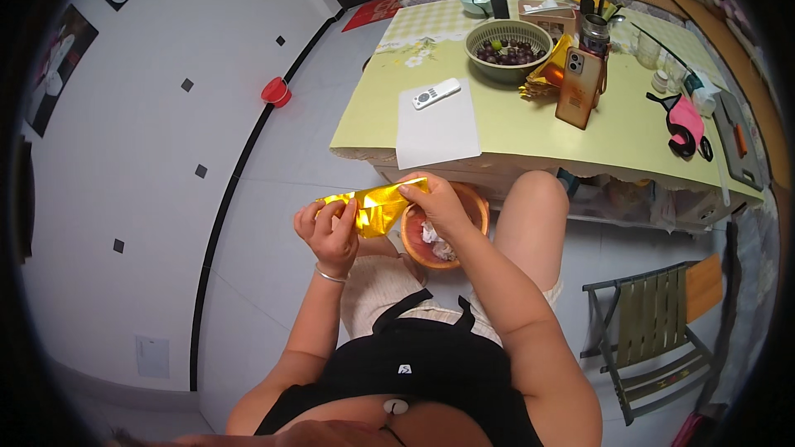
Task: The person sits on the floor and folds a sheet of gold foil paper into a triangular shape using a white paper as a guide. They repeatedly fold and unfold the foil, adjusting the creases, and place the finished folded piece into a small bowl.
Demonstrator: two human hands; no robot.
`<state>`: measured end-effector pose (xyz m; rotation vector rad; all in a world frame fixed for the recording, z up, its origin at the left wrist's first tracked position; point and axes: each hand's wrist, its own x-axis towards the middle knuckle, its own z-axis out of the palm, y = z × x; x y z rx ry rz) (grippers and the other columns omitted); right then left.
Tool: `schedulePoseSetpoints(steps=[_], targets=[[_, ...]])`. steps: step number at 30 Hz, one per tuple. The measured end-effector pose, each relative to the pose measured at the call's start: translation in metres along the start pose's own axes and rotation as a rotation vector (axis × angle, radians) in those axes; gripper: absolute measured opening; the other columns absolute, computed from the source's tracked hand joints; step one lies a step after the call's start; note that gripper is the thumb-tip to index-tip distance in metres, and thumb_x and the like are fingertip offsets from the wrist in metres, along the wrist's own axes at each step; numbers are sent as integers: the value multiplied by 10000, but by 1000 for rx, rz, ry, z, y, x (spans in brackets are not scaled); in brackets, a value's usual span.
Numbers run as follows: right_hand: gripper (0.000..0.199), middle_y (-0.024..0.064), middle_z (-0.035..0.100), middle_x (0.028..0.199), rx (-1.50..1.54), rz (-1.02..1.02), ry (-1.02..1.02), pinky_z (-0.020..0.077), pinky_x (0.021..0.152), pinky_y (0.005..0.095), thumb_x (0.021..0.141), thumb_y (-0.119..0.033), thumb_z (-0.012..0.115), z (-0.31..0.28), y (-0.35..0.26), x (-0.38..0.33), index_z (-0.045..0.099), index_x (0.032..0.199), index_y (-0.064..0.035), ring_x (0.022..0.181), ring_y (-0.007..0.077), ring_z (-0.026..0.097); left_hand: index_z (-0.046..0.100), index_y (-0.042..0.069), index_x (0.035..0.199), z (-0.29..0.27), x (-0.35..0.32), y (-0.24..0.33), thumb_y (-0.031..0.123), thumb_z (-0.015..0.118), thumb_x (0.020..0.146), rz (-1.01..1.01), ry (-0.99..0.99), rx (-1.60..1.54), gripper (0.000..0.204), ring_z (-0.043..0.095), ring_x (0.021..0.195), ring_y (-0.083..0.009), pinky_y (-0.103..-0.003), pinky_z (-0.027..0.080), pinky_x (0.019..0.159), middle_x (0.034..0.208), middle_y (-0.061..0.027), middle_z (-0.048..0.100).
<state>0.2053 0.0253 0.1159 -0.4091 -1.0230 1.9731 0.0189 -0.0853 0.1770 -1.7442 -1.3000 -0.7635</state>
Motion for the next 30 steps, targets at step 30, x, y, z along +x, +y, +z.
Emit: schedulePoseSetpoints(steps=[30], targets=[[115,39,700,946,-74,-223,98,497,800,228,927,-62,667,-7,-22,0,702,993,25,875,86,622,736,-21,865,30,42,26,26,763,781,-678,-436,-977,99,640,927,-224,-317,498,826,877,-122,702]])
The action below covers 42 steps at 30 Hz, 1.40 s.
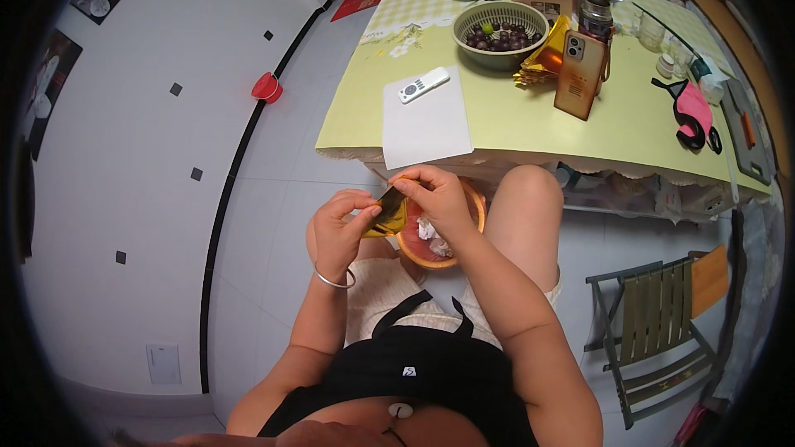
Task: The person sits on the floor and folds a sheet of gold foil paper into a triangular shape using a white paper as a guide. They repeatedly fold and unfold the foil, adjusting the creases, and place the finished folded piece into a small bowl.
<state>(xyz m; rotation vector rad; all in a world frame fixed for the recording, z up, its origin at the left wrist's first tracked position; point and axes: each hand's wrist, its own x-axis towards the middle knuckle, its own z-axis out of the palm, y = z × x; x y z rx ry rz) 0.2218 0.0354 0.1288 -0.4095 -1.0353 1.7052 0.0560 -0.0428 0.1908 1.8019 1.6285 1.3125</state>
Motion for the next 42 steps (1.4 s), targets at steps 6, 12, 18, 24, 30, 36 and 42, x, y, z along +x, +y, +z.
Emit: schedulePoseSetpoints(steps=[6,12,18,24,30,36,42], targets=[[103,27,699,891,34,-10,18,495,751,215,922,-69,681,0,5,1,712,967,18,816,75,620,735,-22,838,-1,-2,1,8,763,764,2,-1,-7,85,639,898,-218,-308,498,818,877,-122,700],[100,39,699,881,77,30,67,503,738,219,922,-74,680,5,4,0,706,956,16,804,83,627,728,-27,821,2,-3,3,5,772,750,-49,10,14,89,645,845,-197,-293,504,781,862,-120,692],[102,57,702,888,84,54,53,514,752,232,927,-77,674,6,-2,0,699,956,18,811,101,640,727,-6,801,5,-5,-2,47,799,718,-57,43,-7,123,647,759,-215,-325,511,714,782,-102,697],[99,64,702,894,153,27,20,523,769,239,935,-75,664,4,1,1,692,969,13,815,113,646,732,-4,811,4,-5,-1,59,804,733,-146,17,-15,124,643,751,-193,-306,505,707,778,-101,696],[72,78,706,912,246,-81,-5,533,786,249,930,-63,668,-3,2,6,692,965,-5,839,134,658,741,-14,847,0,-10,-9,56,774,780,-317,-58,-285,103,645,761,-184,-293,504,723,798,-103,702],[59,82,710,926,267,-130,-72,539,792,265,921,-51,676,-5,0,7,698,957,-9,860,148,669,751,-20,851,-4,-8,6,26,759,782,-263,-111,-306,83,656,795,-189,-294,510,742,833,-111,714],[61,88,711,942,253,-136,-117,547,803,280,915,-43,680,-9,0,7,703,961,-10,875,159,673,759,-5,840,-9,-8,15,20,776,749,-149,-77,-128,97,661,803,-200,-310,519,741,826,-112,715]])
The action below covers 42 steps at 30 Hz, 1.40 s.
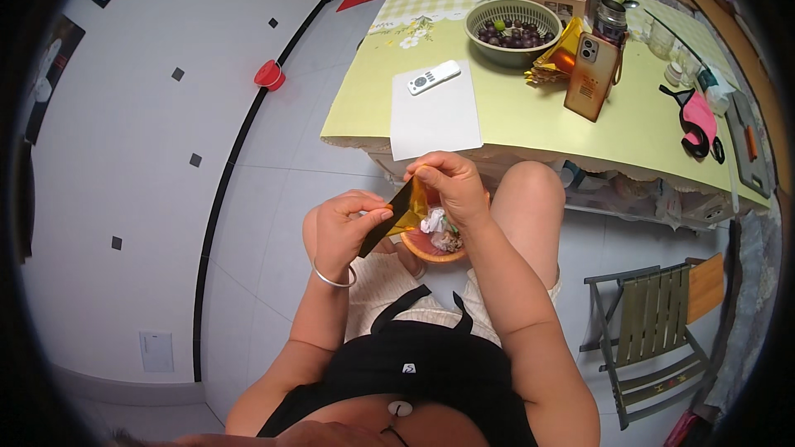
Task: The person sits on the floor and folds a sheet of gold foil paper into a triangular shape using a white paper as a guide. They repeatedly fold and unfold the foil, adjusting the creases, and place the finished folded piece into a small bowl.
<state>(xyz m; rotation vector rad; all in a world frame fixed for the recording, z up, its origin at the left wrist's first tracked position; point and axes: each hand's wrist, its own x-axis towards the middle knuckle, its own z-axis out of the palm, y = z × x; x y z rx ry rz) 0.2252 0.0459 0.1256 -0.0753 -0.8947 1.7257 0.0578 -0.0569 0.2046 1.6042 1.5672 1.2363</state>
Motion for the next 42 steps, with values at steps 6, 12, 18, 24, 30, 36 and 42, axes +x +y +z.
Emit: schedulePoseSetpoints(steps=[6,12,18,24,30,36,42], targets=[[99,83,711,954,-35,47,-12,544,803,275,899,-35,689,3,-5,0,704,989,3,888,156,673,745,-19,801,1,-2,10,10,773,731,94,53,155,80,655,836,-225,-315,518,752,798,-119,699],[147,46,716,907,-168,238,-71,508,739,222,861,-67,731,7,3,-4,715,991,-1,836,106,652,732,-29,805,1,-4,11,16,769,740,147,83,192,88,654,850,-223,-311,515,757,806,-114,692],[134,28,713,864,-138,251,51,505,717,222,852,-90,751,7,12,-7,717,956,-13,791,92,640,719,-9,809,2,-3,3,40,767,743,157,81,227,95,652,769,-252,-343,513,719,789,-112,692],[61,68,699,909,-54,60,40,517,759,263,869,-36,720,-1,4,0,708,923,-11,836,135,642,753,-19,927,-15,-6,20,42,760,791,-152,-60,-65,150,641,752,-143,-256,497,685,850,-90,703],[49,102,676,883,-16,-39,-48,531,773,302,851,-1,719,1,0,2,702,897,-4,840,184,644,758,-33,915,-17,-7,13,11,738,814,-53,-74,-105,112,644,715,-117,-222,489,644,868,-72,710],[56,106,670,877,-12,-45,-59,536,779,316,844,5,725,2,0,3,700,893,-4,842,191,645,743,-52,864,-12,-10,15,0,738,799,-184,-5,-142,84,665,641,-140,-240,517,585,844,-87,714],[56,105,676,892,-16,-35,-17,528,796,311,847,5,720,1,5,2,696,897,-1,842,192,646,748,-36,896,-13,-9,8,10,755,786,-27,30,77,119,656,734,-142,-245,515,619,856,-104,701]])
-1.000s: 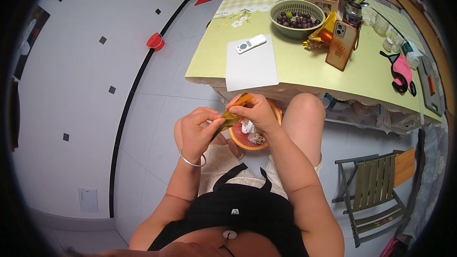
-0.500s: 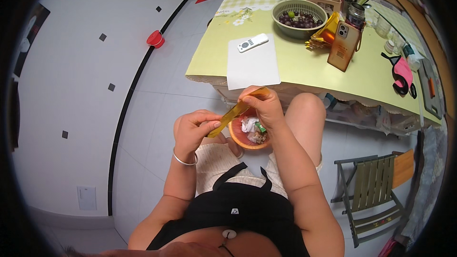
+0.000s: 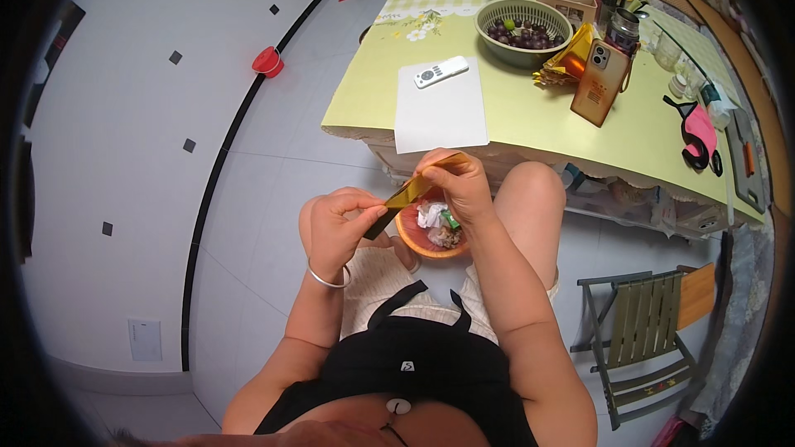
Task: The person sits on the floor and folds a sheet of gold foil paper into a triangular shape using a white paper as a guide. They repeatedly fold and unfold the foil, adjusting the creases, and place the finished folded piece into a small bowl.
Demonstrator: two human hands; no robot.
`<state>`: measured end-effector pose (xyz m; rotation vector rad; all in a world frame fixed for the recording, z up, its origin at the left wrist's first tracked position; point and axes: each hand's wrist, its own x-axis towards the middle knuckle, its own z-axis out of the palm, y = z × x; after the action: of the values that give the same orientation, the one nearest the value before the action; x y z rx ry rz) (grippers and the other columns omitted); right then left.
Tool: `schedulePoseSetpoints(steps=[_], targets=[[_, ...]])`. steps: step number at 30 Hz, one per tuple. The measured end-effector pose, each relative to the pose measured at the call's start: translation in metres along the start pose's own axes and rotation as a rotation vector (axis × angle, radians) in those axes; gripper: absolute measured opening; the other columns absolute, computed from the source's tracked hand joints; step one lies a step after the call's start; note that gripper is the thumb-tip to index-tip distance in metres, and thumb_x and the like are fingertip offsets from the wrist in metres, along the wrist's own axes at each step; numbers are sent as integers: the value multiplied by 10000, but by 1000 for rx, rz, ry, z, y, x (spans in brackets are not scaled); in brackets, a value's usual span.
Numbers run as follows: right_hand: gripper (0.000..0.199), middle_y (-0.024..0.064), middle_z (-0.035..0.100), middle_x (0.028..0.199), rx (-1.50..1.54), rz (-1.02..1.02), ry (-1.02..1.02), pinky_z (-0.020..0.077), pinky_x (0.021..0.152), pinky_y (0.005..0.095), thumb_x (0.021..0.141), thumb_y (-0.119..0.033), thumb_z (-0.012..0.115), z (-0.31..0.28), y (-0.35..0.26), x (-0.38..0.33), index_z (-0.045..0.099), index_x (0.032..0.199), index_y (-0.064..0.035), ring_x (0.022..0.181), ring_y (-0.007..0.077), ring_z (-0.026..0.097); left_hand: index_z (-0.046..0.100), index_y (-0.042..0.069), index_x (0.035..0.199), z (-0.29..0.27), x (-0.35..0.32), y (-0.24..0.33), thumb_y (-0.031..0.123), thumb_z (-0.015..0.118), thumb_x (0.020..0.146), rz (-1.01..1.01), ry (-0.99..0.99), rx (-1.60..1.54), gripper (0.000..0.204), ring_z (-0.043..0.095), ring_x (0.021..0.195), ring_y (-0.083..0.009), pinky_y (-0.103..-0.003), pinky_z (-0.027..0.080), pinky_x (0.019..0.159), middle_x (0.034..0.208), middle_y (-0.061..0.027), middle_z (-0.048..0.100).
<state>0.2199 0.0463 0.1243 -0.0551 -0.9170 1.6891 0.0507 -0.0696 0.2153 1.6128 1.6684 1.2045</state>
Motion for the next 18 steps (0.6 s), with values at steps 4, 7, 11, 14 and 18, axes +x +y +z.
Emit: schedulePoseSetpoints(steps=[4,7,11,14,18], targets=[[51,104,676,893,2,-19,-7,526,801,312,852,3,715,-2,1,2,696,900,1,848,190,642,752,-25,925,-2,2,0,22,756,803,4,-59,-61,131,642,750,-127,-234,505,574,874,-89,683],[101,107,673,861,26,-33,13,463,802,313,833,-75,756,-1,-2,3,714,903,-15,855,211,595,748,-30,933,-3,0,-16,31,744,825,-96,-94,-234,124,621,682,-100,-204,472,470,860,-73,669],[100,96,683,851,56,-55,-23,460,798,326,826,-70,761,-1,-2,4,723,909,-29,846,214,590,745,-37,911,-4,-1,-18,37,736,839,-81,-67,-205,104,595,624,-77,-179,435,400,848,-61,657],[102,87,689,853,80,-47,-19,460,804,336,821,-67,764,3,-4,4,726,911,-37,846,214,590,745,-39,893,-4,0,-16,32,741,827,-59,-42,-149,98,595,621,-84,-192,445,421,841,-65,660],[103,85,688,871,71,-48,-5,460,809,338,823,-71,766,0,-1,4,722,909,-37,849,212,591,746,-25,831,-2,-1,-16,3,754,778,21,20,-29,61,623,700,-152,-263,485,606,788,-90,690]])
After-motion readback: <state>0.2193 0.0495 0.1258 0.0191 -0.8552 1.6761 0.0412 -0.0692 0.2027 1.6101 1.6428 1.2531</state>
